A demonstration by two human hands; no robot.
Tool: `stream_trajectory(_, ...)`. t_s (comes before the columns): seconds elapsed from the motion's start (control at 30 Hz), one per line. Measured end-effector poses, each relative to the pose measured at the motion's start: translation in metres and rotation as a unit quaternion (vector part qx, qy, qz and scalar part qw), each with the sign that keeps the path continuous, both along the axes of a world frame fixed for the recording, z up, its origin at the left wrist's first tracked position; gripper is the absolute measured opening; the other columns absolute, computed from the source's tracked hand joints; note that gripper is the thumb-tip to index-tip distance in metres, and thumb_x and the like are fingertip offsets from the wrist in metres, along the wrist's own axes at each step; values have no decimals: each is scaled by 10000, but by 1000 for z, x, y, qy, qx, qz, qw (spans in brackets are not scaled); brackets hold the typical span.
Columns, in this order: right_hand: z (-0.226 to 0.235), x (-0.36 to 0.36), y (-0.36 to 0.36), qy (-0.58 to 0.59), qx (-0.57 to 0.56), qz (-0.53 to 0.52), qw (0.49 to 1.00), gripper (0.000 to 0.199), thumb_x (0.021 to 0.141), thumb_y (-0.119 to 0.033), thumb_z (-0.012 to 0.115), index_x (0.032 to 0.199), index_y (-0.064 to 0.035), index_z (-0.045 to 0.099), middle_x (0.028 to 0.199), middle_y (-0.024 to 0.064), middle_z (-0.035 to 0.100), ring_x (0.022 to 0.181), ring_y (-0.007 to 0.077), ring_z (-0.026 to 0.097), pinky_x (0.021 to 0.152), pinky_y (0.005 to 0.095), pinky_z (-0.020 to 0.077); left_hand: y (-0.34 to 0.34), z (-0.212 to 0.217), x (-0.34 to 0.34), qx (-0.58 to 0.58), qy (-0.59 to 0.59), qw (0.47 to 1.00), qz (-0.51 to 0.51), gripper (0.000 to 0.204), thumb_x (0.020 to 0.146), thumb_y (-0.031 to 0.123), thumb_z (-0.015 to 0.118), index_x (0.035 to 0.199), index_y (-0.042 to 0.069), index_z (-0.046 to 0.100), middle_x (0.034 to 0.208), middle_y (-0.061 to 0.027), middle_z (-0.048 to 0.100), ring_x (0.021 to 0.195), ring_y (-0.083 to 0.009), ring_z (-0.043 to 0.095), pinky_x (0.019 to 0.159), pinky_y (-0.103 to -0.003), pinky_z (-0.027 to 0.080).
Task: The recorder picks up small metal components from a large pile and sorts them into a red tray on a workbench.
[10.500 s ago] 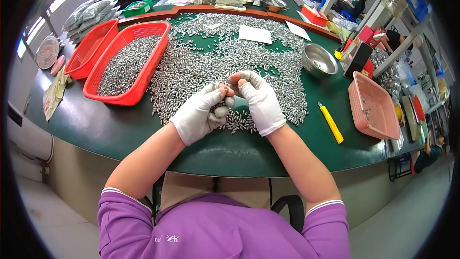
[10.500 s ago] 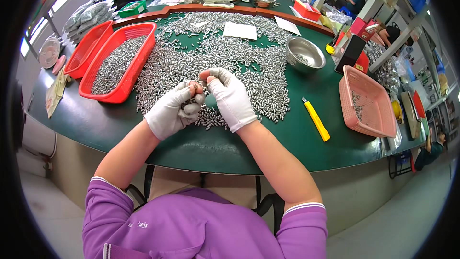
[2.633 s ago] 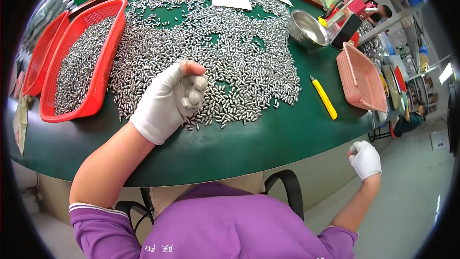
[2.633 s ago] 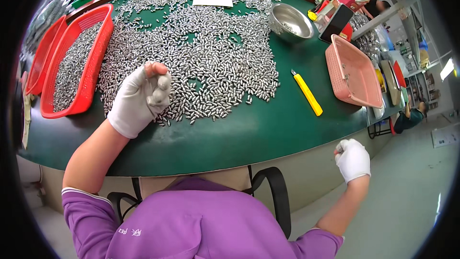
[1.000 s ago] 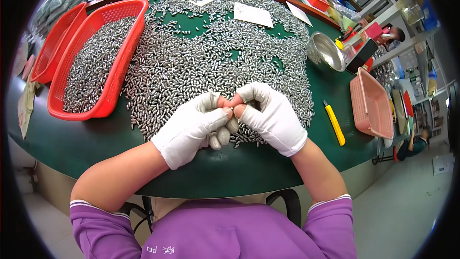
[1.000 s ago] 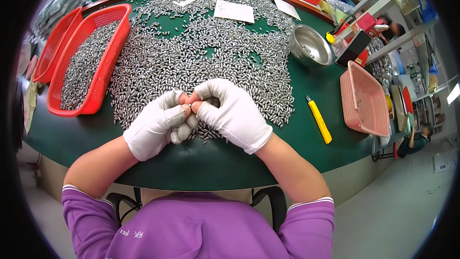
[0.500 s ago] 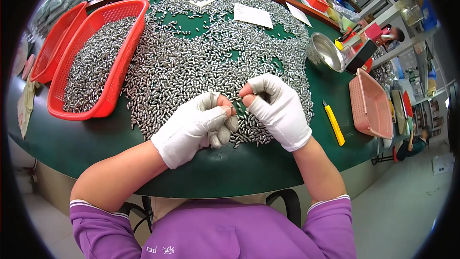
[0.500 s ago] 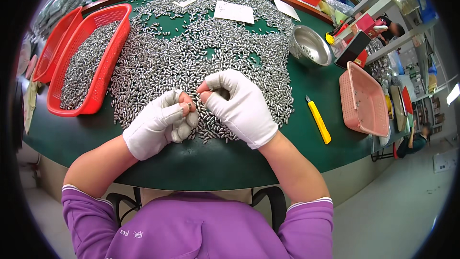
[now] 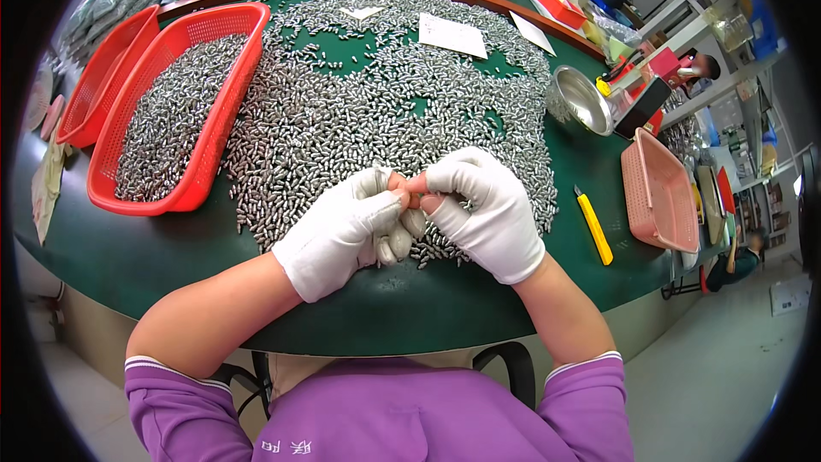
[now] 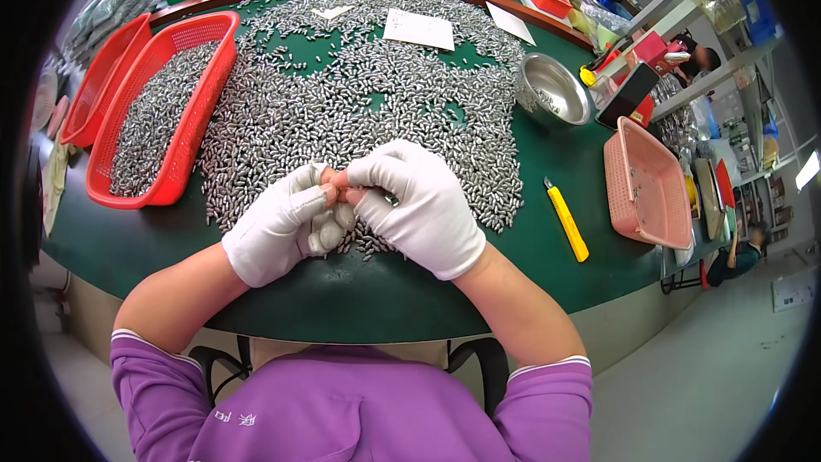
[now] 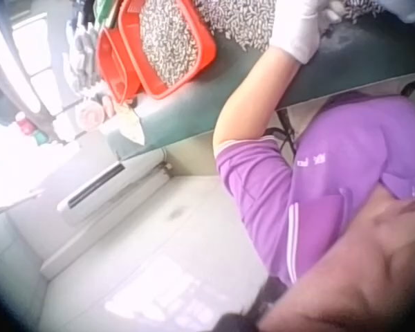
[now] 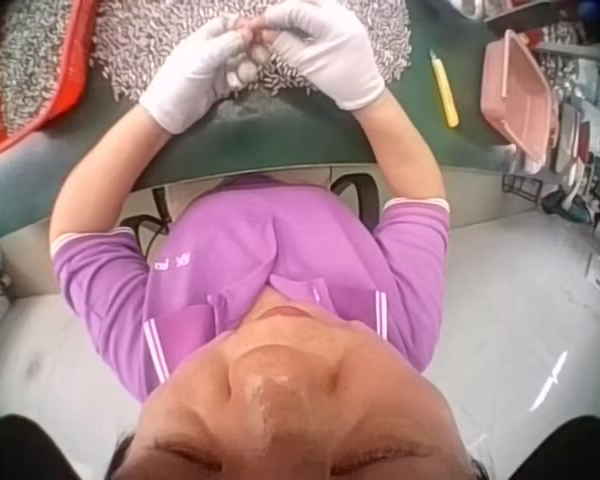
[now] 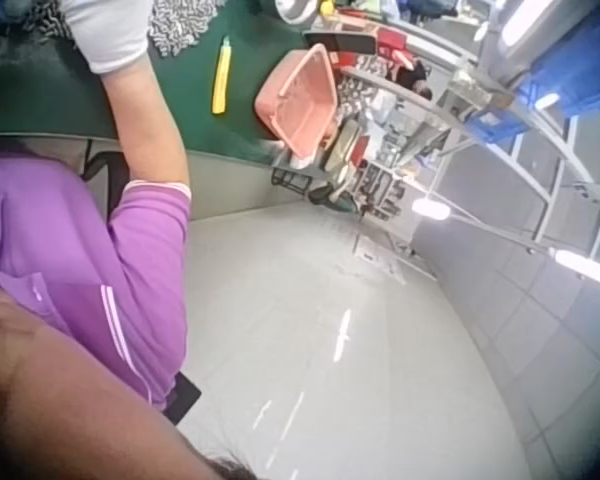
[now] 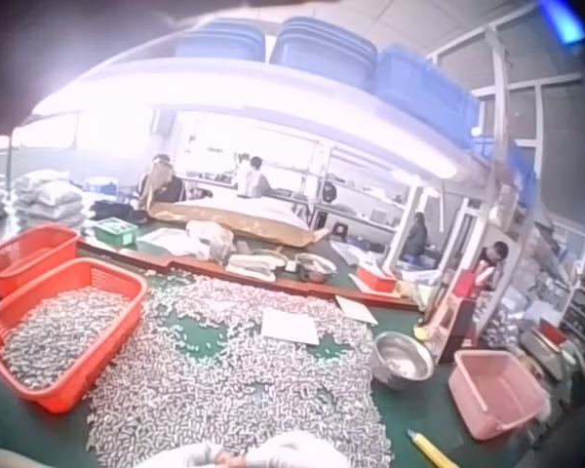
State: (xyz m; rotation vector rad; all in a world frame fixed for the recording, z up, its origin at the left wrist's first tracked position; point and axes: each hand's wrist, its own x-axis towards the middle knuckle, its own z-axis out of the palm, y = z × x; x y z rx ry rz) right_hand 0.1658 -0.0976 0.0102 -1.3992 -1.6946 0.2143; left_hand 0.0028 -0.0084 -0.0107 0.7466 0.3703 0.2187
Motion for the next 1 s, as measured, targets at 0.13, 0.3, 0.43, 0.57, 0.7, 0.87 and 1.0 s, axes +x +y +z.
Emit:
stream_trajectory(0.13,-3,1,1,14,-5,-1,1000,160,696,-11,693,843,-70,671,754,74,604,696,232,587,630,323,480,0,0,0,39,30,999,-2,252,883,248,600,1013,73,473,835,-34,575,630,-79,523,576,-195,428)
stream_trajectory(0.3,-2,8,1,-61,24,-47,997,135,694,17,695,799,-59,658,749,71,607,685,216,595,630,302,477,0,8,1,32,24,999,2,182,900,195,564,985,70,464,854,-34,571,641,-81,520,582,-198,427)
stream_trajectory(0.43,-4,17,5,-97,9,-99,990,117,692,-9,697,784,-66,652,745,68,603,706,227,593,648,322,477,2,3,1,37,24,998,38,170,906,170,554,997,73,447,866,-42,570,652,-85,526,594,-199,437)
stream_trajectory(0.57,-9,21,2,-178,-89,-115,973,65,707,-112,689,751,-89,647,745,74,590,736,253,575,683,356,463,2,0,1,38,9,997,64,182,894,138,552,1017,67,438,903,-54,563,673,-90,532,597,-195,438)
stream_trajectory(0.7,-13,15,0,-205,-116,-92,968,68,696,-146,683,732,-103,646,719,68,569,732,256,561,675,367,456,2,-3,1,10,-8,997,75,199,851,106,566,1022,92,467,922,-41,568,689,-85,520,614,-199,430)
stream_trajectory(0.87,-17,5,1,-253,-148,-157,943,80,704,-175,658,734,-103,640,707,83,552,737,263,565,678,380,459,4,-5,1,-10,3,997,71,191,852,60,507,1036,60,456,922,-64,572,673,-93,524,607,-201,440)
stream_trajectory(1.0,-19,6,2,-263,-159,-161,938,94,715,-190,645,746,-101,642,718,94,550,748,272,565,685,384,459,3,-4,1,0,6,998,66,174,859,82,504,1028,62,465,901,-54,578,664,-89,520,594,-195,430)
